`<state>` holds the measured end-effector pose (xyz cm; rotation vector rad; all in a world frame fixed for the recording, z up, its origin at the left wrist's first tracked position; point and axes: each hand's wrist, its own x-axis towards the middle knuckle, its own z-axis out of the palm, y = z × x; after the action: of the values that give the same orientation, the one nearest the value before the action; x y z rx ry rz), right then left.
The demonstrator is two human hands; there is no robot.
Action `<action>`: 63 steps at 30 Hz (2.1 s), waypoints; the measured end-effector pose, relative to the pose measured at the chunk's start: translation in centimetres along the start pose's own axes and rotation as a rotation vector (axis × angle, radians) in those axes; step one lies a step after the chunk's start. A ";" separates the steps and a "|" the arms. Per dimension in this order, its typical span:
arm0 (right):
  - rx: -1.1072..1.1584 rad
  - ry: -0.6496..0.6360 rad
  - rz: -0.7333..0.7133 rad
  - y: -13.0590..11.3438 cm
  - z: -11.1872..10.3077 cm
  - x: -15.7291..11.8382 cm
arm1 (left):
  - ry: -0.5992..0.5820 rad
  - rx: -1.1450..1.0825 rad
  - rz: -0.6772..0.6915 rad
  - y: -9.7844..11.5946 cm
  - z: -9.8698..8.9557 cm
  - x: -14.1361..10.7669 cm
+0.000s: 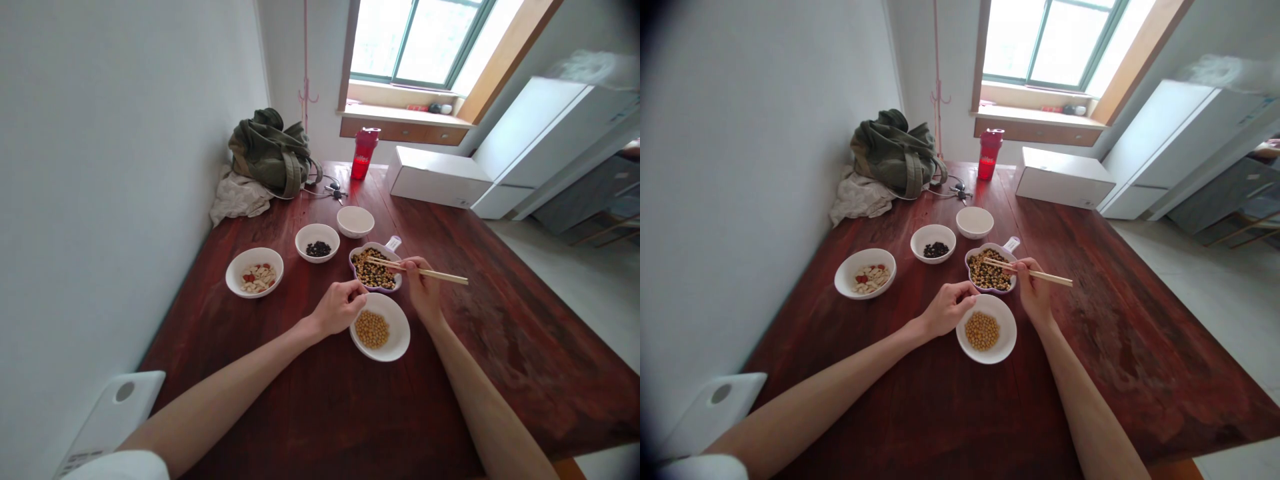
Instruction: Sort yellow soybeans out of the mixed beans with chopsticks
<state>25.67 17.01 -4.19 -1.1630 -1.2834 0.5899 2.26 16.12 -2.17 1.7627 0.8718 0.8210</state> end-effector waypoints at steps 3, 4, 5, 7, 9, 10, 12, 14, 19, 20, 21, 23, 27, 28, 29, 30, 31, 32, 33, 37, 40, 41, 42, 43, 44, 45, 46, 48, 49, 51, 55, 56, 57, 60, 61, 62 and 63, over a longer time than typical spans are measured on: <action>0.255 0.042 0.065 -0.3 -0.8 0.6 | 0.006 0.015 -0.008 0.0 0.0 0.0; 0.332 0.034 0.086 -0.6 -1.2 0.9 | 0.007 0.016 -0.008 0.0 0.1 0.0; 0.395 0.015 0.108 -0.9 -1.6 1.1 | 0.008 0.015 -0.006 0.0 0.1 0.0; 0.474 -0.054 0.167 -1.6 -2.6 1.5 | 0.007 0.012 -0.003 -0.1 0.1 -0.1; 0.513 -0.130 0.215 -2.2 -3.3 1.7 | 0.006 0.011 -0.002 -0.2 0.1 0.0; 0.520 -0.151 0.224 -2.3 -3.6 1.8 | 0.005 0.010 0.000 -0.2 0.1 0.0; 0.500 -0.150 0.215 -2.3 -3.8 1.8 | 0.003 0.007 0.004 -0.3 0.0 0.0; 0.440 -0.118 0.195 -1.8 -3.6 1.7 | 0.003 0.003 0.007 -0.2 0.0 0.0; 0.321 -0.175 0.200 -0.6 -2.7 1.3 | -0.001 0.008 0.006 -0.1 -0.1 0.0; 0.306 -0.195 0.201 -0.5 -2.5 1.2 | -0.004 0.009 0.006 0.0 -0.1 0.0; 0.288 -0.213 0.202 -0.4 -2.4 1.1 | -0.007 0.009 0.007 0.0 -0.1 0.0; 0.255 -0.237 0.204 -0.4 -2.1 0.9 | -0.010 0.009 0.008 0.0 -0.1 -0.1; 0.235 -0.243 0.211 -0.5 -1.7 0.6 | -0.007 0.000 0.007 -0.1 -0.1 -0.1; 0.234 -0.242 0.210 -0.5 -1.7 0.6 | -0.006 -0.003 0.005 -0.1 -0.1 -0.1; 0.230 -0.242 0.210 -0.5 -1.6 0.6 | -0.004 -0.007 0.004 -0.1 0.0 -0.1; 0.224 -0.243 0.208 -0.5 -1.6 0.5 | -0.003 -0.009 0.003 -0.1 0.0 -0.1; 0.215 -0.244 0.206 -0.6 -1.6 0.5 | -0.002 -0.010 0.003 -0.1 0.0 -0.1; 0.206 -0.245 0.204 -0.6 -1.6 0.5 | -0.001 -0.009 0.004 -0.1 0.0 0.0; 0.200 -0.246 0.203 -0.7 -1.6 0.5 | -0.001 -0.008 0.005 -0.1 0.0 0.0; 0.194 -0.251 0.201 -0.8 -1.4 0.5 | -0.002 0.001 0.009 -0.2 0.1 0.0; 0.184 -0.261 0.191 -0.7 -1.4 0.4 | 0.001 0.005 0.010 -0.3 0.1 0.0; 0.177 -0.264 0.188 -0.7 -1.4 0.4 | 0.000 0.006 0.010 -0.3 0.1 0.0; 0.170 -0.267 0.185 -0.7 -1.4 0.4 | -0.002 0.006 0.010 -0.3 0.1 0.0; 0.166 -0.269 0.184 -0.6 -1.4 0.4 | -0.003 0.005 0.009 -0.3 0.1 0.0; 0.165 -0.271 0.182 -0.6 -1.4 0.4 | -0.004 0.004 0.008 -0.2 0.1 0.0; 0.168 -0.272 0.181 -0.6 -1.4 0.4 | -0.003 0.004 0.008 -0.2 0.1 0.0; 0.170 -0.270 0.181 -0.6 -1.3 0.4 | -0.001 0.004 0.008 -0.1 0.0 -0.1; 0.165 -0.264 0.181 -0.7 -1.3 0.4 | -0.001 0.007 0.008 0.0 0.0 -0.1; 0.159 -0.261 0.181 -0.7 -1.3 0.4 | -0.001 0.008 0.010 0.0 0.0 -0.1; 0.152 -0.260 0.180 -0.8 -1.2 0.4 | -0.003 0.004 0.013 0.0 -0.1 -0.1; 0.157 -0.265 0.183 -0.9 -1.3 0.3 | -0.002 -0.003 0.008 -0.1 -0.1 0.0; 0.159 -0.267 0.185 -0.9 -1.3 0.3 | -0.002 -0.002 0.006 0.0 -0.1 0.0; 0.161 -0.269 0.188 -0.8 -1.3 0.3 | -0.002 -0.001 0.005 0.0 -0.1 0.0; 0.162 -0.276 0.190 -0.6 -1.4 0.4 | -0.004 0.000 0.005 0.0 -0.1 -0.1; 0.159 -0.277 0.189 -0.5 -1.5 0.4 | -0.005 -0.001 0.006 0.0 0.0 -0.1; 0.157 -0.279 0.189 -0.4 -1.5 0.4 | -0.006 -0.004 0.007 0.0 0.0 -0.1; 0.157 -0.279 0.188 -0.3 -1.5 0.4 | -0.007 -0.007 0.009 0.0 0.0 -0.1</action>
<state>27.07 16.75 -3.56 -1.1034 -1.3416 1.0026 2.20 16.06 -2.15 1.7639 0.8555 0.8222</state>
